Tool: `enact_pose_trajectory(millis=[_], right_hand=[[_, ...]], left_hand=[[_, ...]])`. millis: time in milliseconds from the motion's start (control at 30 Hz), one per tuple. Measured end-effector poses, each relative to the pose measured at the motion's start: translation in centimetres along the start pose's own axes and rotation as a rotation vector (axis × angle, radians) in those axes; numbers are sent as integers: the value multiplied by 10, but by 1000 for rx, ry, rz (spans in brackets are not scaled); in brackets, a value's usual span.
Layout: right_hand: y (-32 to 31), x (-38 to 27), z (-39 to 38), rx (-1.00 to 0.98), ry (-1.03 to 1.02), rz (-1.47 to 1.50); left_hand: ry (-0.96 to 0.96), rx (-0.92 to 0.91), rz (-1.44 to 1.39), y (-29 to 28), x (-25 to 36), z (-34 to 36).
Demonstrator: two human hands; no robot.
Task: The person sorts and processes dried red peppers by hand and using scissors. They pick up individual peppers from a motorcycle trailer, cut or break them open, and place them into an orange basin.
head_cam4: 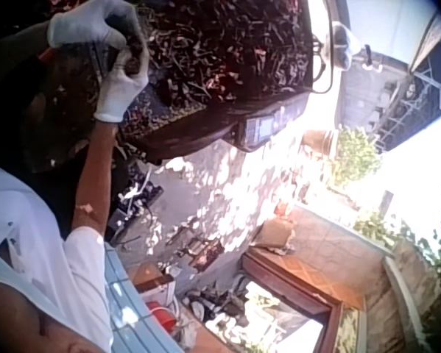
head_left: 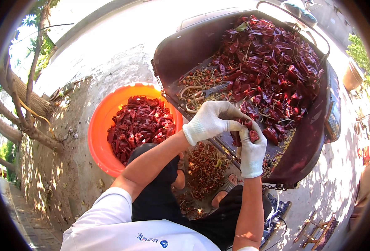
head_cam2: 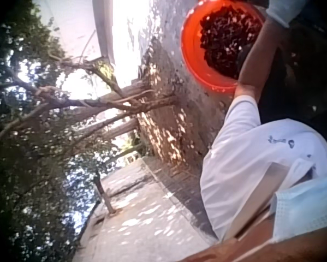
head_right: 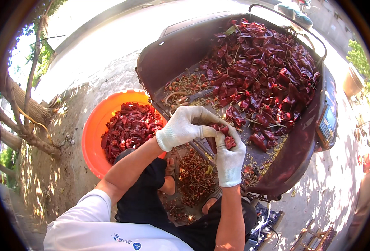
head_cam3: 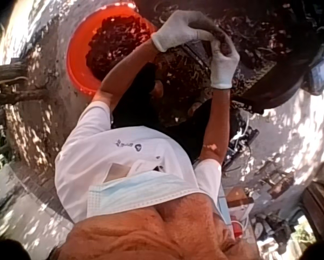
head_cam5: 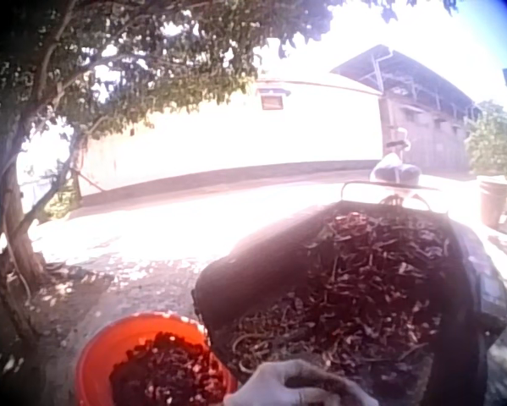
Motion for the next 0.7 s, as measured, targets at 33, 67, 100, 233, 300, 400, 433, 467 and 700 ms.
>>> enact_pose_trajectory(millis=[33, 67, 100, 233, 300, 400, 433, 467, 700], right_hand=[[1, 7, 2, 4, -76, -16], [2, 10, 3, 9, -153, -33], [2, 10, 3, -1, -128, -42], [-5, 11, 4, -42, -89, -124], [-5, 12, 4, -85, -140, -205], [-5, 13, 4, -153, -245, -336], [-4, 12, 4, -157, -259, -367], [-4, 10, 4, -160, -273, -397], [0, 8, 4, -18, -280, -290]], left_hand=[[19, 7, 32, -1, -2, 2], [37, 13, 63, -2, -6, 4], [56, 24, 94, -4, -8, 5], [316, 114, 363, -7, -5, 4], [423, 178, 433, -5, -6, 4], [405, 155, 499, -3, -6, 3], [384, 139, 484, -4, -6, 3], [363, 123, 468, -6, -6, 3], [21, 174, 116, -20, -10, 11]])
Point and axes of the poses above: each hand's wrist, its own z-axis towards the middle knuckle, its own y-axis out of the palm, x = y × z, the point moved 1 cm from there along z, towards the middle knuckle, and after that the axes turned 11 degrees about -y, right-handed, at the moved point
